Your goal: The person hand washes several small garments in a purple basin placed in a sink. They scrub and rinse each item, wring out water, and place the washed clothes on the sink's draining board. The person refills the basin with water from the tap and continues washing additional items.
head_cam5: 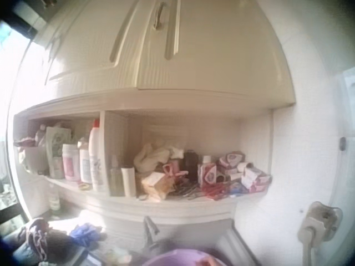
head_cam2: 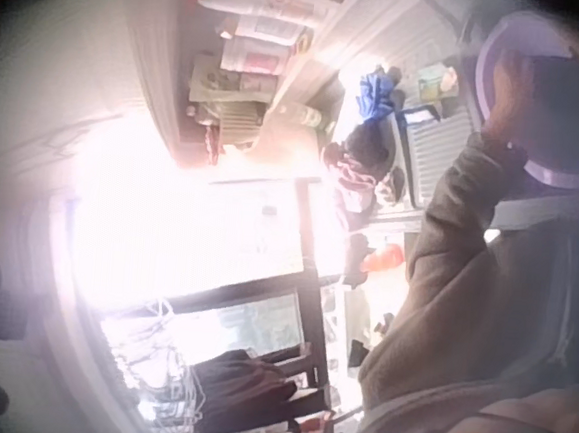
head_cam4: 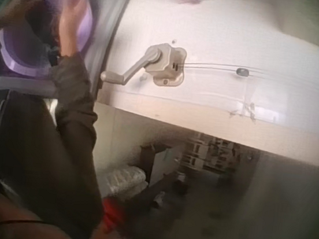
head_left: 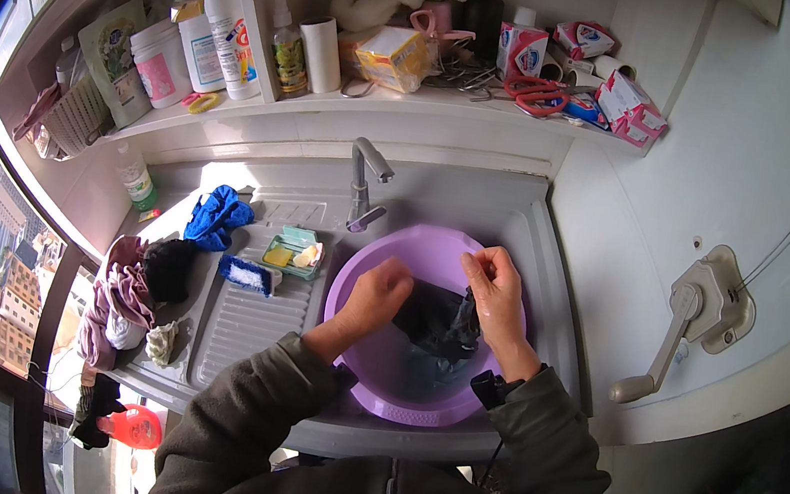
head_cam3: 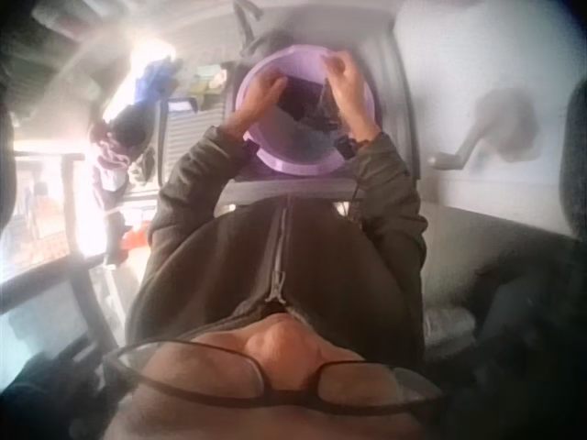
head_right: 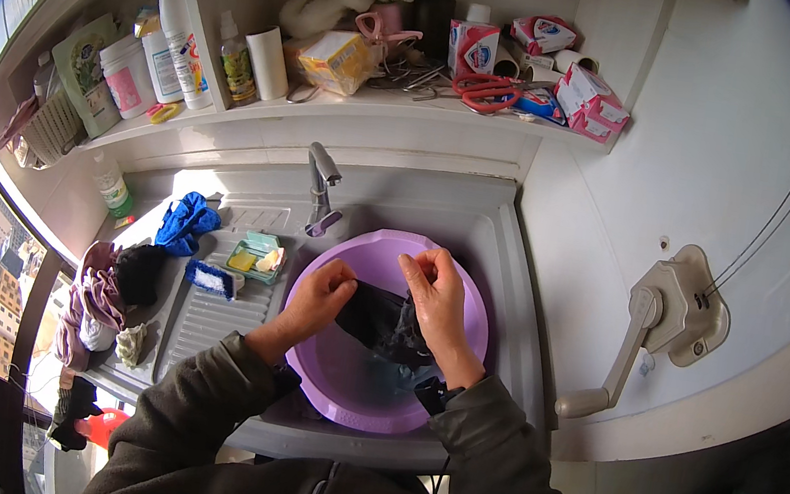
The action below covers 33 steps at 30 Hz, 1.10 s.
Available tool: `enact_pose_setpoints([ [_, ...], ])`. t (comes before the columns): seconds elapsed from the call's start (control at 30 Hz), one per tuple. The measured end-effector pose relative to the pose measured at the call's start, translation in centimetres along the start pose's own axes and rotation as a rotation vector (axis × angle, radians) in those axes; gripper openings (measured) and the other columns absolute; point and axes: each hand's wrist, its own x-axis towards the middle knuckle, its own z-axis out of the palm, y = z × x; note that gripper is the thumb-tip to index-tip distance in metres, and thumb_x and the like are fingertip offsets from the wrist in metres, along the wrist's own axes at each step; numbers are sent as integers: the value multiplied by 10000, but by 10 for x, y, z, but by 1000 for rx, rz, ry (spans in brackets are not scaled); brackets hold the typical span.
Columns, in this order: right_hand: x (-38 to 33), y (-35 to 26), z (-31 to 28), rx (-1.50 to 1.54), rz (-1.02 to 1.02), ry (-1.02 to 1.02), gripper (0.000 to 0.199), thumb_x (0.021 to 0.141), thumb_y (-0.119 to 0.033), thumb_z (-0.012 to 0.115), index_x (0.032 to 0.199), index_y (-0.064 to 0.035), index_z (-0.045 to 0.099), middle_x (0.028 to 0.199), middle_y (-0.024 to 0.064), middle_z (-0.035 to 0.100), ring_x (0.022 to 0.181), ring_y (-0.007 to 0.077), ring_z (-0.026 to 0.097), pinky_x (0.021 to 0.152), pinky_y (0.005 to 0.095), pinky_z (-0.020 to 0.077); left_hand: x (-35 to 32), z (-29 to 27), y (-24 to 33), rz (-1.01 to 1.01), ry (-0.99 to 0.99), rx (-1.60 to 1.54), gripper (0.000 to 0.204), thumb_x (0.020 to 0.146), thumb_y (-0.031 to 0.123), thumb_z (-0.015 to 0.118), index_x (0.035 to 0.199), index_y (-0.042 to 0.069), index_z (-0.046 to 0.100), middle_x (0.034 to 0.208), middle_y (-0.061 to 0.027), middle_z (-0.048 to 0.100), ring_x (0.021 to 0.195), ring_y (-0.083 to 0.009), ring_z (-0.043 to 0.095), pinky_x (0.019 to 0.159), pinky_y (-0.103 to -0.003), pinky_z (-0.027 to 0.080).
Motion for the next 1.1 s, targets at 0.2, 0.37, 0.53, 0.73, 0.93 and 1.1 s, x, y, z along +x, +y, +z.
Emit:
enact_pose_setpoints([
  [0.2, -2, 4, -10, -386, -84, -374, 461, 842, -318, 860, 1080, 22, 658, 918, 113, 683, 788, 202, 622, 748, 338, 516, 13, 2, 23, -30, -42, -183, 107, 1033, 126, 581, 1052, 21, 592, 889, -5, 606, 825, -73, 551, 738, -246, 458],
  [0.37, -2, 2, -3, -250, 141, -383, 297, 915, -200, 769, 881, 15, 567, 767, 32, 563, 703, 125, 515, 642, 314, 438, 24, 8, 25, 88, -37, -122, 252, 1038, 262, 630, 1131, 29, 611, 958, -19, 641, 896, -99, 594, 808, -253, 487],
  [0.53, 2, 7, 7, 240, 132, -151, 291, 970, -167, 708, 811, -57, 490, 753, -60, 434, 707, 36, 381, 594, 256, 355, 1, 15, 13, -456, -320, -449, 491, 1026, 440, 642, 1255, 6, 636, 1089, -43, 662, 1013, -159, 622, 904, -286, 498],
  [0.73, 18, 38, -4, 43, 26, 157, 223, 982, -152, 661, 864, -12, 534, 844, 23, 481, 781, 102, 453, 696, 300, 408, -13, 36, 7, -145, -223, -105, 378, 1039, 375, 614, 1142, 14, 664, 953, -121, 695, 921, -307, 679, 833, -388, 516],
  [0.93, 16, 55, -19, -183, 230, 77, 231, 1023, -232, 662, 972, -37, 549, 852, -23, 497, 792, 70, 442, 696, 259, 397, 18, 6, 25, 151, 108, 377, 261, 997, 301, 613, 950, 45, 612, 876, -236, 650, 875, -479, 618, 710, -543, 482],
  [1.1, 8, 25, -19, 16, 153, -176, 384, 982, -256, 734, 1232, -15, 570, 1029, 16, 640, 908, 106, 582, 799, 248, 475, 33, -9, 47, 130, 150, 398, 251, 1014, 304, 575, 1001, 62, 640, 876, -247, 672, 859, -482, 633, 712, -563, 484],
])
